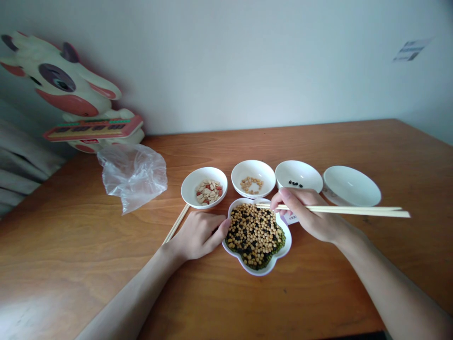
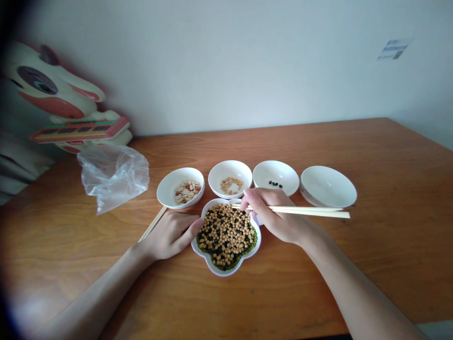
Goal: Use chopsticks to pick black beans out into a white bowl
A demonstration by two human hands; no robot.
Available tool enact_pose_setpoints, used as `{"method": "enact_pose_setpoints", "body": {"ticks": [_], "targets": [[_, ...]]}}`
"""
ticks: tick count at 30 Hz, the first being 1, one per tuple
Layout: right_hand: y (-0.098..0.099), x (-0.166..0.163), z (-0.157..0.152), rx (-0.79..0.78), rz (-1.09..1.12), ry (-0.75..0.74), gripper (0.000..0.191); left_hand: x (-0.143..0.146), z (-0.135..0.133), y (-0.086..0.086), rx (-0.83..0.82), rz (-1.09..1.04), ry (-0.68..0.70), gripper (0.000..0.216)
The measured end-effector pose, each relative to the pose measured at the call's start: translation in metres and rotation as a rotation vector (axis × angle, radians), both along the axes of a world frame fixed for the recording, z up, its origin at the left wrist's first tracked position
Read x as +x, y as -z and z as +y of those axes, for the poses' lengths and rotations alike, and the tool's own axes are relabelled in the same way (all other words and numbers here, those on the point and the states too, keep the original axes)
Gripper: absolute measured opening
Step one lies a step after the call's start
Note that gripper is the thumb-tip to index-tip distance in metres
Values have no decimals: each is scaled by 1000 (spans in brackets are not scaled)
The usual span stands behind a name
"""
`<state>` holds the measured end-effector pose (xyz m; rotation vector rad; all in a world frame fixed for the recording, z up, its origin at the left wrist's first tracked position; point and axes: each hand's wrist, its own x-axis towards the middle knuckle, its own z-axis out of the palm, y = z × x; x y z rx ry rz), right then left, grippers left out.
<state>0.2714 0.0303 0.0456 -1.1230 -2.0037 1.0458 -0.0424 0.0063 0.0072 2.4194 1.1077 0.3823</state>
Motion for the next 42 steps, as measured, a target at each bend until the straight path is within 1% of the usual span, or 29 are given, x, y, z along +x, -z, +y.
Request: {"method": "enact_pose_setpoints", "body": {"ticks": [5,9,16,25,31,36,39,42], "targets": [[2,-1,-2,78,-29,-30,47,0,0,-1,-7,2,8,46],[3,-3,-4,94,-43,-59,48,0,0,-2,3,-8,2,46],[4,-8,-6,140,-49,-35,56,1,0,-2,-1,9,-2,47],[5,-13,-5,139,-40,-30,65,1,0,-3,-6,1,3,47],[9,-13,-5,140,-21,-25,65,1,0,-3,-12,13,-5,47],[13,-12,-6,128,38,14,64,1,0,0,-18,7,-3,47],[13,-11,-6,117,73,26,65,1,0,-1,-21,7,-6,47],[12,-8,-6,92,60,19,69,1,0,-2,-23,10,-9,47]]}}
